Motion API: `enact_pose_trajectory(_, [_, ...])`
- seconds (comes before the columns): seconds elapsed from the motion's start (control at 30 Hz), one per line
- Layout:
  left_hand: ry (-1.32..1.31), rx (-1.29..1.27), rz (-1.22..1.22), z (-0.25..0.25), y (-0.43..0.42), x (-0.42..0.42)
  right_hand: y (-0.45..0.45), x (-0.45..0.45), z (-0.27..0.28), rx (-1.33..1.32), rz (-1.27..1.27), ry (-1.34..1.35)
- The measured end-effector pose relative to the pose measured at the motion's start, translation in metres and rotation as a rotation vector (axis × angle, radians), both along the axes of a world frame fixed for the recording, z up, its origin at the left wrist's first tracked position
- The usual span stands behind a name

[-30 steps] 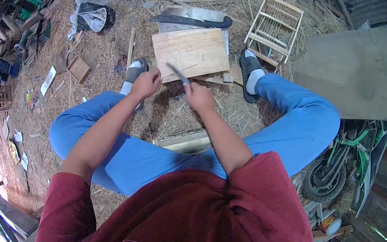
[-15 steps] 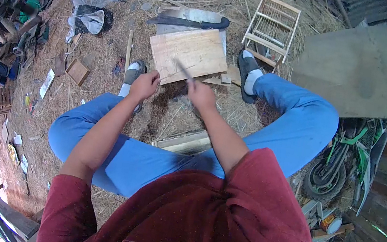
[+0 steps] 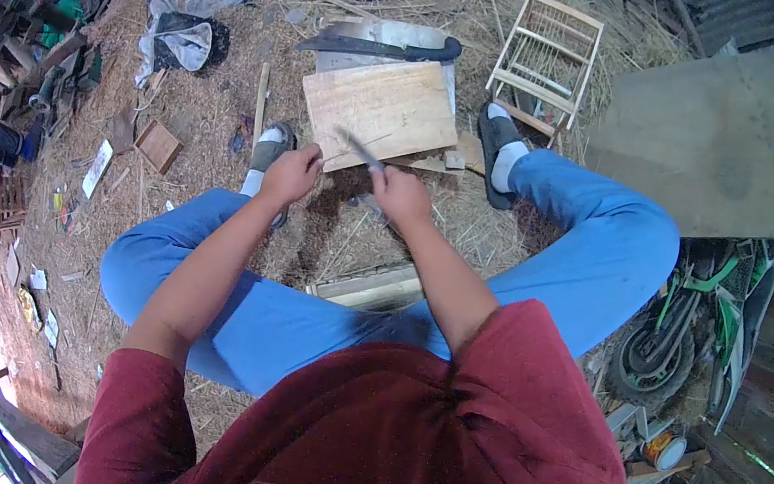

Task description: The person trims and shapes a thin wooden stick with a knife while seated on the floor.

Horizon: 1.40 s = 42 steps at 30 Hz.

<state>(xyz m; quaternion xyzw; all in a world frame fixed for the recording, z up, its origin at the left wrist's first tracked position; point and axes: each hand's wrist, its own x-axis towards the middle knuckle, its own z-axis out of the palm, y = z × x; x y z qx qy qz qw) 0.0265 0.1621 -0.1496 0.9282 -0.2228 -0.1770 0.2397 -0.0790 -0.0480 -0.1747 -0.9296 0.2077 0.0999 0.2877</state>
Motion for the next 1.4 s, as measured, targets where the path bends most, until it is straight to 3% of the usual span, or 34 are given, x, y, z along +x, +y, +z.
enact_pose_trajectory(0.1, [-0.023, 0.005, -0.005, 0.001, 0.002, -0.001, -0.005, 0.006, -0.01, 0.095, -0.214, -0.117])
enact_pose_trajectory(0.23, [-0.036, 0.003, -0.008, 0.002, -0.001, -0.001, 0.007, -0.002, 0.005, 0.017, 0.047, 0.01])
enact_pose_trajectory(0.37, [-0.077, 0.018, -0.012, 0.0, 0.002, -0.006, 0.002, 0.007, -0.029, 0.117, -0.191, -0.133])
enact_pose_trajectory(0.5, [-0.074, 0.005, -0.004, 0.0, -0.002, -0.005, 0.011, -0.004, -0.002, 0.058, 0.019, -0.03])
enact_pose_trajectory(0.53, [-0.073, 0.002, -0.007, 0.0, -0.002, -0.005, 0.008, 0.001, -0.011, 0.081, -0.134, -0.073])
enact_pose_trajectory(0.63, [-0.104, 0.003, -0.007, 0.0, -0.001, -0.007, 0.004, 0.005, -0.012, 0.105, -0.191, -0.106])
enact_pose_trajectory(0.77, [-0.091, 0.005, -0.007, -0.001, -0.002, -0.007, 0.004, -0.004, 0.004, 0.036, -0.039, -0.028])
enact_pose_trajectory(0.8, [-0.093, 0.012, -0.009, 0.0, -0.002, -0.007, -0.004, 0.001, -0.013, 0.097, -0.226, -0.068])
enact_pose_trajectory(0.9, [-0.09, 0.034, -0.005, -0.001, -0.001, -0.007, -0.009, 0.004, -0.025, 0.086, -0.244, -0.09])
enact_pose_trajectory(1.03, [-0.089, 0.026, -0.008, 0.0, -0.002, -0.005, -0.007, -0.003, 0.005, 0.001, -0.001, 0.013])
enact_pose_trajectory(1.17, [-0.099, -0.005, -0.017, 0.0, -0.001, -0.006, -0.009, 0.004, -0.022, 0.087, -0.212, -0.09])
enact_pose_trajectory(1.2, [-0.094, 0.006, -0.011, 0.0, -0.001, -0.006, -0.004, 0.0, -0.002, 0.047, -0.054, 0.009])
enact_pose_trajectory(1.3, [-0.086, 0.016, -0.008, 0.003, -0.002, -0.006, -0.007, 0.001, 0.0, 0.061, -0.088, 0.009])
enact_pose_trajectory(1.33, [-0.084, 0.018, -0.008, 0.004, -0.002, -0.006, -0.01, 0.006, -0.01, 0.122, -0.243, -0.087])
enact_pose_trajectory(1.4, [-0.082, 0.017, -0.001, 0.006, -0.003, -0.006, -0.009, 0.006, -0.018, 0.104, -0.191, -0.067])
